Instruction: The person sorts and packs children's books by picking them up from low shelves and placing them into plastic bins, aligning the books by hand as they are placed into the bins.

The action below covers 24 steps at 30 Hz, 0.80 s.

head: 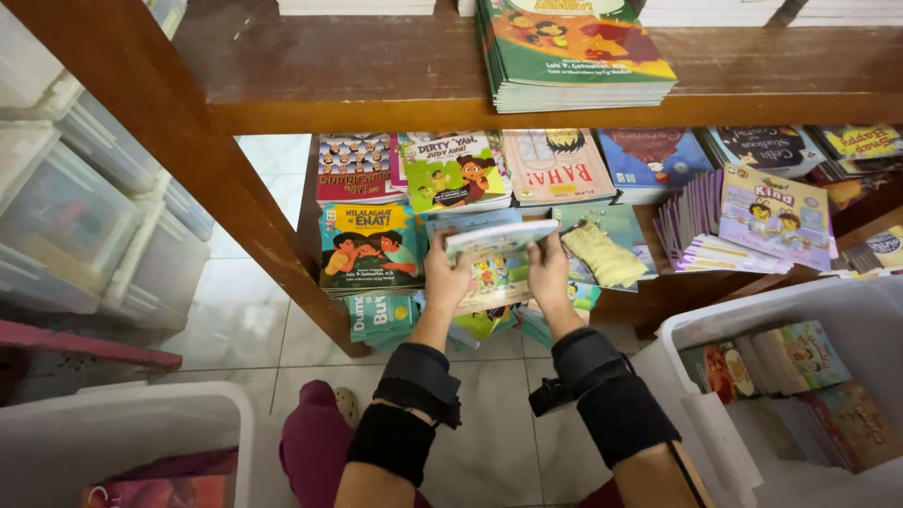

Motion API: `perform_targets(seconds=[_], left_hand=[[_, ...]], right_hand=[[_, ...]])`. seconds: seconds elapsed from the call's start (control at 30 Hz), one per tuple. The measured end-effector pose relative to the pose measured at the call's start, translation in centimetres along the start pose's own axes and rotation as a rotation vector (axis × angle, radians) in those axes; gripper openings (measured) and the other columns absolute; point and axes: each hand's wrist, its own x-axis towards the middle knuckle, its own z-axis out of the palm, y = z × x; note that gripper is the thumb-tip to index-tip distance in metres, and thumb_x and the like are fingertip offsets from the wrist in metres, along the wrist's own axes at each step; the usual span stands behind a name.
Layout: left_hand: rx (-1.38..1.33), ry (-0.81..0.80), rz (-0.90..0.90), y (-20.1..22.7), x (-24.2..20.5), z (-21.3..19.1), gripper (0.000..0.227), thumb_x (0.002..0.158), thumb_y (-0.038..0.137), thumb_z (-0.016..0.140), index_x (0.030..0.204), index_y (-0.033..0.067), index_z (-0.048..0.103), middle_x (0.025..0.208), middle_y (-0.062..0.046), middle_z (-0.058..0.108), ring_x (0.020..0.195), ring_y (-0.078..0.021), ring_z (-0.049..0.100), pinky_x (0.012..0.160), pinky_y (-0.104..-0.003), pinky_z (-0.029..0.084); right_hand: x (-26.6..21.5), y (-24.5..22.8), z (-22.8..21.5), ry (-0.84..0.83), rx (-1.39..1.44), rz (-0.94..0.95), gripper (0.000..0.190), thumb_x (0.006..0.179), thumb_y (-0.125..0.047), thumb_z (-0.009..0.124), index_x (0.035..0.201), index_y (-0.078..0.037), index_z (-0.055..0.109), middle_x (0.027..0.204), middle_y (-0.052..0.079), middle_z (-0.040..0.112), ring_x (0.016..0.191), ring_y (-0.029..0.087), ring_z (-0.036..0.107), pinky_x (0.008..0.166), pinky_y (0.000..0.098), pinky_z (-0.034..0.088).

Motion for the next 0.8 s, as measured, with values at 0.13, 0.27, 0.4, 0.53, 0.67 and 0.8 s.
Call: perform_targets(seconds=[0.13, 0.27, 0.4, 0.53, 0.67, 0.8], left_hand=[[-0.103, 0.013, -0.146, 2.9, 0.4, -0.3, 0.039, 0.086, -0.003, 0.061, 0.124, 0.0039, 0.058, 0.111, -0.011, 0.072, 0.097, -0.0214, 0.071, 0.083, -0.035, 0.057], [-0.042, 0.035, -0.182, 1.8, -0.3, -0.5, 0.039, 0.085, -0.001, 0.062, 0.124, 0.0027, 0.059, 0.111, -0.012, 0.073, 0.098, -0.0220, 0.072, 0.085, -0.034, 0.057], [0.005, -0.011, -0.067, 1.0, -0.1, -0.7, 0.047, 0.084, -0.002, 0.064, 0.129, 0.0026, 0.054, 0.116, -0.015, 0.072, 0.107, -0.0252, 0.070, 0.093, -0.036, 0.054], [0.043, -0.062, -0.040, 2.7, 0.0, -1.3, 0.050, 0.085, 0.000, 0.065, 0.133, 0.0032, 0.053, 0.118, -0.017, 0.072, 0.110, -0.0275, 0.070, 0.094, -0.037, 0.053], [0.157, -0.081, -0.222, 2.4, -0.2, -1.0, 0.050, 0.086, 0.009, 0.068, 0.132, 0.0039, 0.051, 0.115, -0.019, 0.073, 0.109, -0.0318, 0.072, 0.093, -0.040, 0.056], [0.438, -0.091, -0.274, -2.8, -1.4, -0.3, 0.053, 0.083, 0.020, 0.075, 0.129, 0.0028, 0.055, 0.115, -0.024, 0.069, 0.111, -0.0420, 0.065, 0.095, -0.048, 0.053]], right_hand=[[0.2, -2.6, -0.6, 0.017, 0.036, 0.015, 0.016, 0.102, -0.006, 0.062, 0.116, 0.001, 0.057, 0.097, 0.017, 0.073, 0.085, 0.026, 0.069, 0.079, 0.0359, 0.055], [-0.7, -0.6, 0.0, 0.021, 0.017, -0.060, 0.018, 0.097, -0.006, 0.064, 0.113, 0.000, 0.058, 0.092, 0.016, 0.070, 0.082, 0.025, 0.066, 0.076, 0.0375, 0.053], [-0.7, 2.6, 0.3, -0.044, -0.114, 0.052, 0.013, 0.099, -0.010, 0.067, 0.103, -0.002, 0.059, 0.089, 0.015, 0.070, 0.079, 0.023, 0.065, 0.073, 0.0380, 0.053], [-0.6, 1.5, -0.7, -0.057, -0.085, 0.108, 0.013, 0.101, -0.011, 0.066, 0.104, -0.001, 0.059, 0.087, 0.017, 0.069, 0.077, 0.027, 0.063, 0.075, 0.0397, 0.054], [-0.9, 1.2, -1.9, -0.030, -0.019, -0.019, 0.021, 0.101, -0.008, 0.059, 0.120, -0.001, 0.061, 0.100, 0.020, 0.071, 0.090, 0.030, 0.067, 0.083, 0.0407, 0.054], [-1.9, 3.3, -2.3, -0.088, -0.107, 0.022, 0.028, 0.099, -0.009, 0.057, 0.125, -0.002, 0.064, 0.106, 0.024, 0.072, 0.099, 0.036, 0.069, 0.088, 0.0429, 0.053]])
